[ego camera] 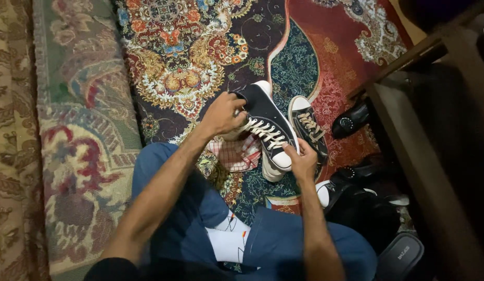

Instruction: The person sits on a rug and cleans a pair of black canvas sneakers using a cloth. They wipe the shoes thoroughly, adjust the laces, and place one shoe on a wooden shoe rack before continuing to clean the other.

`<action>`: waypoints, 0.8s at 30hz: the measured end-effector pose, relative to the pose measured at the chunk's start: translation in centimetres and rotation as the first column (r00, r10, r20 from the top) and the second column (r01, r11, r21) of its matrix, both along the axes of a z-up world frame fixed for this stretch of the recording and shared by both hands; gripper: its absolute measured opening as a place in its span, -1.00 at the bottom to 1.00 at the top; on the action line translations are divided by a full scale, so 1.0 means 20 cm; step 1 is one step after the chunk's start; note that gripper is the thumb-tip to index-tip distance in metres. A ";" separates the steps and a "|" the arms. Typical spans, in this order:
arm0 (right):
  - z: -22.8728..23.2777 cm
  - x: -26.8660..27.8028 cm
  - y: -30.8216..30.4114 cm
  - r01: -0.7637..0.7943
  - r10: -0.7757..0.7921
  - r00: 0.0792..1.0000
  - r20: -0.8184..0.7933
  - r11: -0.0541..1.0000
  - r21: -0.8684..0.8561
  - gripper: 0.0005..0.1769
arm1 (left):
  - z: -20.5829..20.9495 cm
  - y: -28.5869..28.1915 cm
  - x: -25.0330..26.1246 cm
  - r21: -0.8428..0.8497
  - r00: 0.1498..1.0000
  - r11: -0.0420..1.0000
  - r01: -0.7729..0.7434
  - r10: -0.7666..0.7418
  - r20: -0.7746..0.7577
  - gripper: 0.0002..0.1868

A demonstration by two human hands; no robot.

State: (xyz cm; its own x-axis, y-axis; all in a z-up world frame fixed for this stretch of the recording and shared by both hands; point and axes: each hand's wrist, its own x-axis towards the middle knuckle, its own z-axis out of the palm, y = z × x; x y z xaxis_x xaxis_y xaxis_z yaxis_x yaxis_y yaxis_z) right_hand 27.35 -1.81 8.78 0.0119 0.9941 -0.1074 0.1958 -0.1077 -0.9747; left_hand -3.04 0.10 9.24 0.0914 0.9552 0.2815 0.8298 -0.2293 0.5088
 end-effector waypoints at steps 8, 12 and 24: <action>-0.05 0.05 0.05 -0.112 0.112 0.994 -0.008 0.991 -0.068 -0.50 | 0.31 -0.07 0.15 0.062 0.972 0.996 0.066 -0.050 -0.227 -0.72; 0.07 0.02 0.05 -0.131 0.137 0.988 0.074 0.988 -0.076 -0.55 | 0.37 -0.08 0.12 -0.121 0.980 0.973 0.197 -0.197 0.012 -0.58; 0.11 0.14 0.12 -0.025 0.036 0.997 0.072 0.989 -0.148 -0.27 | 0.32 -0.08 0.08 -0.288 0.932 0.900 0.327 -0.256 0.258 -0.30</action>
